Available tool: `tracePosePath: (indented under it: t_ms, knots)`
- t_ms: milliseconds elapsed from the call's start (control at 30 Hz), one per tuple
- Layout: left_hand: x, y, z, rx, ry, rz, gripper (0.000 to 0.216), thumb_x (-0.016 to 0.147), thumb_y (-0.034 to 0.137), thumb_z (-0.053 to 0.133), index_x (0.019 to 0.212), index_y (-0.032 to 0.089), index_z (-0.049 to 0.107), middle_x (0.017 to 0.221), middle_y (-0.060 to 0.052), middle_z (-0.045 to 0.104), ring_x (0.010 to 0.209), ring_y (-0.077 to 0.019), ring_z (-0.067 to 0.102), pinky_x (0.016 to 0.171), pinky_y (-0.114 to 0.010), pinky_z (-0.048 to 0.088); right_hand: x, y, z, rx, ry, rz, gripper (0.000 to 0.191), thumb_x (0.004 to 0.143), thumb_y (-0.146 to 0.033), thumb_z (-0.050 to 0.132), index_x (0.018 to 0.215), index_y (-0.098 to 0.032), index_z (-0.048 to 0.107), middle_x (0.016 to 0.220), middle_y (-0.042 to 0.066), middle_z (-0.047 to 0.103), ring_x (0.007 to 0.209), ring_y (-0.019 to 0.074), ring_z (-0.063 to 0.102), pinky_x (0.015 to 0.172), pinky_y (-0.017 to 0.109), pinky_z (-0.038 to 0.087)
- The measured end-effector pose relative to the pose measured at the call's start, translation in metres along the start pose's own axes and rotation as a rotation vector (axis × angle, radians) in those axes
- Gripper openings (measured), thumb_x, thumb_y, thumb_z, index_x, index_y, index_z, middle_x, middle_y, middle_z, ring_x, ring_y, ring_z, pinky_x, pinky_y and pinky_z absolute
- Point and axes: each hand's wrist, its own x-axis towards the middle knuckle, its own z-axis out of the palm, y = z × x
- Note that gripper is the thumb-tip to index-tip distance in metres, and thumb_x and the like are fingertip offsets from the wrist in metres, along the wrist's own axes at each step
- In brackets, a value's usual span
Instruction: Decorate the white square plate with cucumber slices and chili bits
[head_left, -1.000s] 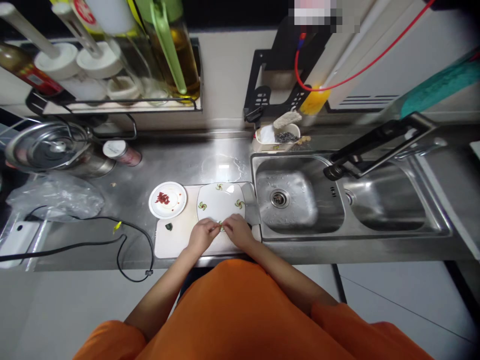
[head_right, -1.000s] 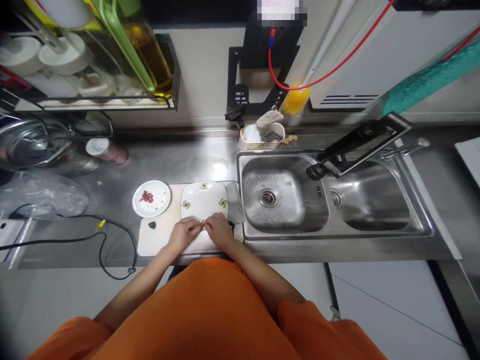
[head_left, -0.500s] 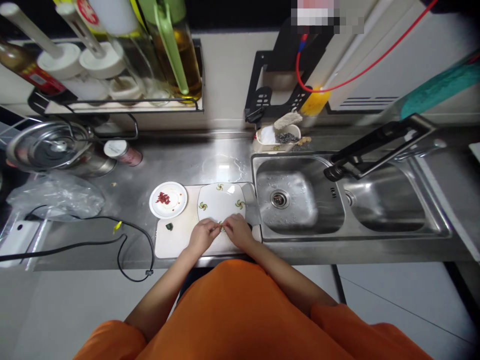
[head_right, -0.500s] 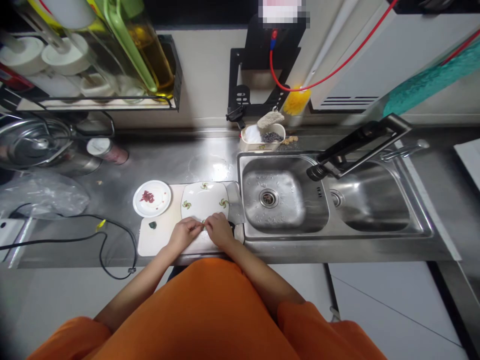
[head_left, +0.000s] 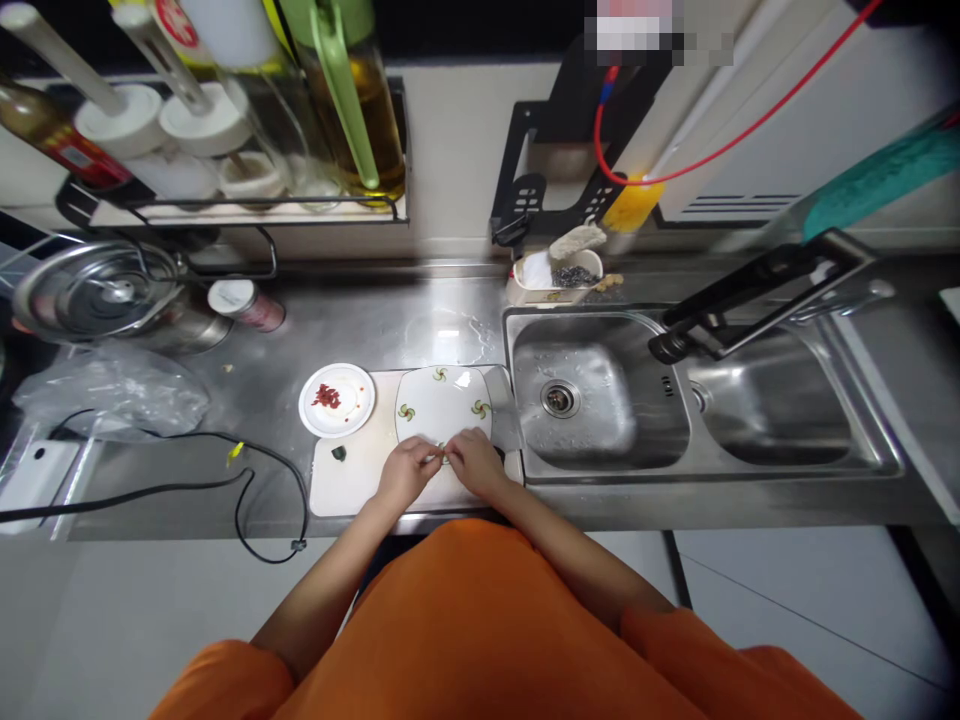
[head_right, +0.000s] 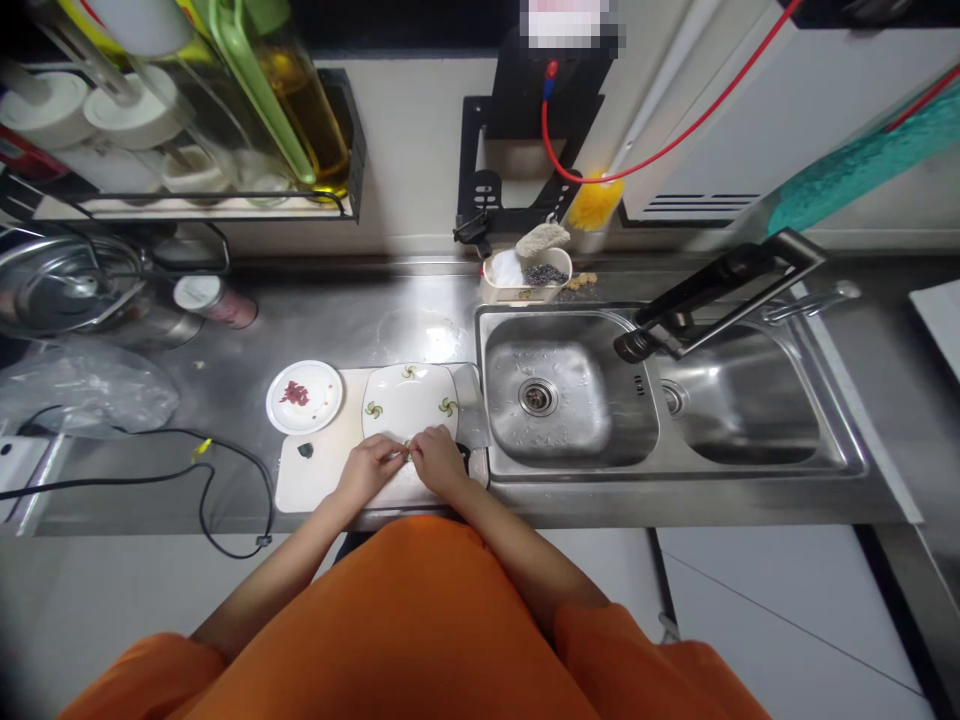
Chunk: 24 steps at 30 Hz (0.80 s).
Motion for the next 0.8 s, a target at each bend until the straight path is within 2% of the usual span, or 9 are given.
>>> tracePosePath:
  t_ms: [500,800]
  knots:
    - [0.0014,-0.0015,0.0043,0.123,-0.027,0.015,0.012,0.078,0.018,0.059,0.076,0.021,0.070,0.074,-0.003,0.063,0.075,-0.0141,0.057,0.069,-0.024,0.044,0.0016,0.0021,0.0025,0.004,0.009,0.029,0.011,0.084,-0.013,0.051,0.075,-0.016,0.057,0.078,0.003,0.054,0.080,0.0158,0.042,0.075,0.028,0.031]
    - [0.0000,-0.0029,0.0041,0.070,-0.002,0.002,0.012,0.077,0.018,0.059,0.078,0.021,0.071,0.074,-0.003,0.063,0.075,-0.0142,0.058,0.070,-0.024,0.046,0.0009,0.0034,0.0020,0.043,0.015,0.023,0.010,0.082,-0.012,0.051,0.075,-0.017,0.057,0.078,0.003,0.054,0.080,0.0162,0.044,0.076,0.029,0.031]
